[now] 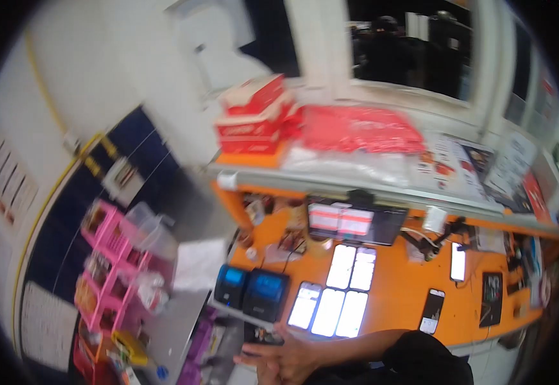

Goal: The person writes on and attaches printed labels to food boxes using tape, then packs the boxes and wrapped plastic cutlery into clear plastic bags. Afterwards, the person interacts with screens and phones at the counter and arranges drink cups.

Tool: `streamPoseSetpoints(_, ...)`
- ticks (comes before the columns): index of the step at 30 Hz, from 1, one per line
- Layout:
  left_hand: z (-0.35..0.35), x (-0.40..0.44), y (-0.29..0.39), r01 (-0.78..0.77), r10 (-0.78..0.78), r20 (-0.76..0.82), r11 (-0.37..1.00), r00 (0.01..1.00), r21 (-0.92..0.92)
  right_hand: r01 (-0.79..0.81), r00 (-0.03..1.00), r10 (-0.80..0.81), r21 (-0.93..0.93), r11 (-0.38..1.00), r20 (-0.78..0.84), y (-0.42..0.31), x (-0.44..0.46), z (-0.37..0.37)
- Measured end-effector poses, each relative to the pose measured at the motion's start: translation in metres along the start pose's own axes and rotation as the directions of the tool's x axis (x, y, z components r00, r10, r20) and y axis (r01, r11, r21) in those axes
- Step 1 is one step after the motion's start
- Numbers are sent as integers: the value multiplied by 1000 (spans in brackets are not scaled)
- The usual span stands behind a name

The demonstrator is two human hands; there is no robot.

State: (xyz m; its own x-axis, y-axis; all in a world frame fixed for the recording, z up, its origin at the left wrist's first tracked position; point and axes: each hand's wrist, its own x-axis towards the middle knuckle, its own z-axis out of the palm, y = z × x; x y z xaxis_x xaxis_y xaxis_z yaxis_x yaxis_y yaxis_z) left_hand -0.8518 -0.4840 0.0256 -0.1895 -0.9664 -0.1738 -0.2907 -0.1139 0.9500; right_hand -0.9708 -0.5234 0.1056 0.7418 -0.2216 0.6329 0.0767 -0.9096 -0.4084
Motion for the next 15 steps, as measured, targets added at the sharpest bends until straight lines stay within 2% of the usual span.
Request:
streamPoseSetpoints(1,-3,-6,0,22,-24,-34,998,999,-66,19,1000,-19,18,1000,6,1,2,5)
streamPoseSetpoints(2,-6,-15,-1,46,-57,-73,987,996,-151,-13,993,15,20,1000,-117,4,5,16)
streamPoseSetpoints(3,-10,-25,-1,63,-92,-111,969,990,-241,-59,995,57,-22,998,-83,6,2,30)
streamPoseSetpoints(4,-13,-35,-1,70,-129,-150,935,980,-347,-103,995,103,-13,995,17,9,-7,45)
streamPoseSetpoints(7,-19,-69,2,5,-234,-291,786,928,-618,-144,989,146,-62,988,29,4,-3,71)
streamPoseSetpoints(9,-28,-85,-1,-43,-287,-353,719,890,-693,-114,992,116,-52,992,43,2,9,85)
streamPoseSetpoints(11,-47,-97,-8,-13,-323,-338,706,884,-708,-68,996,69,-6,998,61,4,23,102)
streamPoseSetpoints(12,-57,-99,-11,35,-316,-266,699,911,-714,-42,999,43,-19,999,28,6,33,109)
streamPoseSetpoints(13,-61,-99,-14,63,-390,-283,674,876,-736,-20,1000,19,-34,999,-10,11,45,116)
streamPoseSetpoints(15,-78,-99,-18,11,-430,-368,663,825,-749,34,999,-34,-6,999,27,19,67,135)
